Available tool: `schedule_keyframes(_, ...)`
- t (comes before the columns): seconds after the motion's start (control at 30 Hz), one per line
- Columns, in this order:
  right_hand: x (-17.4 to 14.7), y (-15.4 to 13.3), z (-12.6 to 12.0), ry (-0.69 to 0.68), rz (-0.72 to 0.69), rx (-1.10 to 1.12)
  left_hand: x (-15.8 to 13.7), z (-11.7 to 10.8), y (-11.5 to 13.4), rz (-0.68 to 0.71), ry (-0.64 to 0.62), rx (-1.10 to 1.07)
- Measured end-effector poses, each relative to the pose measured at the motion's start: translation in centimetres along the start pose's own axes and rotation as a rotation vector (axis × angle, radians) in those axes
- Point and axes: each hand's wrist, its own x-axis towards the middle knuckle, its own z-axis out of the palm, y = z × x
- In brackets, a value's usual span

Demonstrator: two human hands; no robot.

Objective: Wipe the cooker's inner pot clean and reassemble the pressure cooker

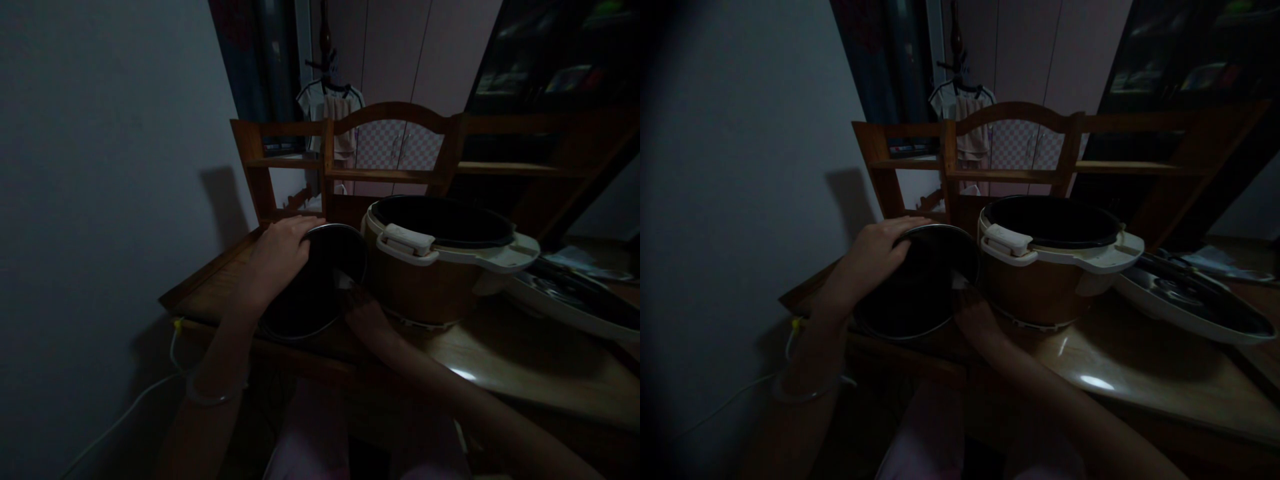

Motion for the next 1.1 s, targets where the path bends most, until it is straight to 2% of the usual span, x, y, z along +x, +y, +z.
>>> schedule_keyframes(0.57, 0.02, -0.09, 0.15, 0.002, 0.015, 0.011, 0.09, -0.04, 0.17, -0.015, -0.008, 0.007)
schedule_keyframes(0.8, 0.03, -0.08, 0.26, 0.049, -0.004, -0.028, 0.09, 0.02, 0.05, 0.003, -0.007, 0.006)
schedule_keyframes(1.1, 0.05, -0.09, 0.04, 0.018, 0.002, -0.025, 0.05, 0.05, 0.01, 0.003, -0.003, -0.007)
